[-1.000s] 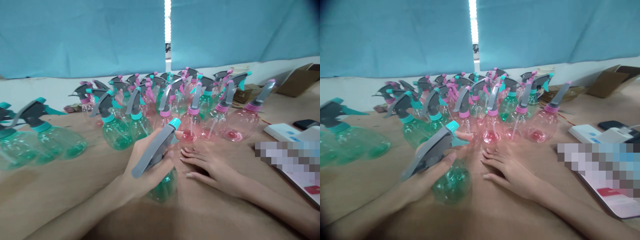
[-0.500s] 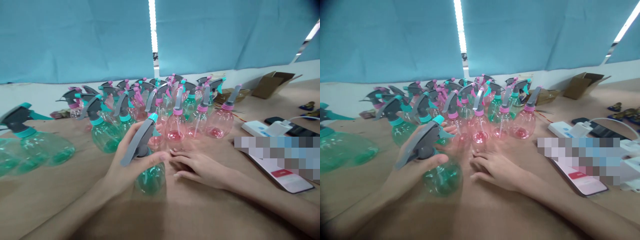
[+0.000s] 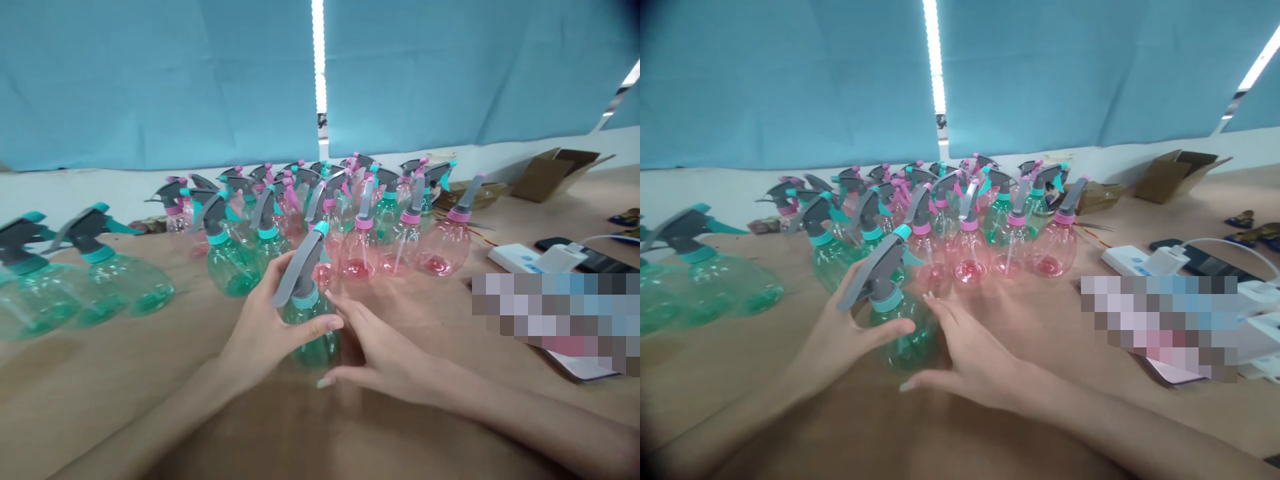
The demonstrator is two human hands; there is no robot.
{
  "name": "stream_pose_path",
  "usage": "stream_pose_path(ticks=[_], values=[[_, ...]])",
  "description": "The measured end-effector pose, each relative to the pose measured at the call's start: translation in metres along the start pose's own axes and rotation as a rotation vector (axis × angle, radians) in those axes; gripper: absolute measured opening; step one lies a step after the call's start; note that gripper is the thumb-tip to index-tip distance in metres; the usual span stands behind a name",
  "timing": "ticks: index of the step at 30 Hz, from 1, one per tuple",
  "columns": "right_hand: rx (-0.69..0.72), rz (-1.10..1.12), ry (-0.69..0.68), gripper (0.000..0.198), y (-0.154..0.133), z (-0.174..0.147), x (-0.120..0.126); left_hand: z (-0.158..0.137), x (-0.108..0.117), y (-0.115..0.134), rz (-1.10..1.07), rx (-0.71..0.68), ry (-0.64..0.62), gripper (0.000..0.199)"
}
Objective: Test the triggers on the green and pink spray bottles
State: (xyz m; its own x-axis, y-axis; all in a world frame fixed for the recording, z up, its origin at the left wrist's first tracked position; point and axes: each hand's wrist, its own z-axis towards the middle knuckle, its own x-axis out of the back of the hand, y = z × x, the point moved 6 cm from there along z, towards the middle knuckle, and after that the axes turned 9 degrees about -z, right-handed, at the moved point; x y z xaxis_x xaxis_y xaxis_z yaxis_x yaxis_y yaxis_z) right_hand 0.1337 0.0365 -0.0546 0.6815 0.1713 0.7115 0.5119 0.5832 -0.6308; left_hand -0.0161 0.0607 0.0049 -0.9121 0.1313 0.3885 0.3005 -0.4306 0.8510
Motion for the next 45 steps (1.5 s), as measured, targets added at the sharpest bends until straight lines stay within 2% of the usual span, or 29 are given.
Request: stream_pose_path(ticks=[4, 6, 9, 12, 17, 19, 21, 23, 26, 31, 36, 40, 45], values=[[0.074, 0.236, 0.033, 0.085, -0.013, 0.01, -0.006, -0.017, 0.009, -0.009, 0.049, 0.052, 0.006, 0.053], [0.066, 0.26, 0.033, 0.083, -0.015, 0.014, -0.009, -0.024, 0.014, -0.012, 0.078, 0.07, 0.016, 0.043], [0.03, 0.182, 0.02, 0.088, -0.017, 0.02, -0.015, -0.031, 0.022, -0.014, 0.129, 0.067, 0.022, 0.038], [0.052, 0.115, -0.022, 0.092, -0.024, 0.026, -0.024, -0.038, 0.034, -0.015, 0.163, 0.079, 0.033, 0.038], [0.064, -0.047, -0.068, 0.104, -0.03, 0.039, -0.036, -0.058, 0.069, -0.023, 0.226, 0.123, 0.092, 0.039], [0.071, -0.082, -0.051, 0.096, -0.032, 0.048, -0.035, -0.068, 0.089, -0.034, 0.242, 0.193, 0.148, 0.038], [0.064, -0.092, -0.003, 0.076, -0.035, 0.062, -0.031, -0.078, 0.111, -0.045, 0.258, 0.269, 0.225, 0.043], [0.028, -0.108, 0.042, 0.057, -0.039, 0.079, -0.027, -0.082, 0.134, -0.051, 0.275, 0.271, 0.315, 0.051], [-0.042, -0.172, 0.039, 0.044, -0.046, 0.105, -0.027, -0.079, 0.161, -0.056, 0.264, 0.209, 0.368, 0.056], [-0.102, -0.284, 0.065, 0.054, -0.056, 0.139, -0.028, -0.06, 0.188, -0.063, 0.328, 0.185, 0.339, 0.049], [-0.233, -0.146, -0.007, 0.067, -0.047, 0.163, -0.035, -0.043, 0.195, -0.069, 0.285, 0.178, 0.263, 0.048], [-0.273, -0.074, -0.054, 0.08, -0.045, 0.177, -0.039, -0.034, 0.198, -0.072, 0.305, 0.168, 0.259, 0.048], [-0.324, -0.014, -0.084, 0.077, -0.049, 0.192, -0.043, -0.02, 0.196, -0.079, 0.357, 0.098, 0.221, 0.046]])
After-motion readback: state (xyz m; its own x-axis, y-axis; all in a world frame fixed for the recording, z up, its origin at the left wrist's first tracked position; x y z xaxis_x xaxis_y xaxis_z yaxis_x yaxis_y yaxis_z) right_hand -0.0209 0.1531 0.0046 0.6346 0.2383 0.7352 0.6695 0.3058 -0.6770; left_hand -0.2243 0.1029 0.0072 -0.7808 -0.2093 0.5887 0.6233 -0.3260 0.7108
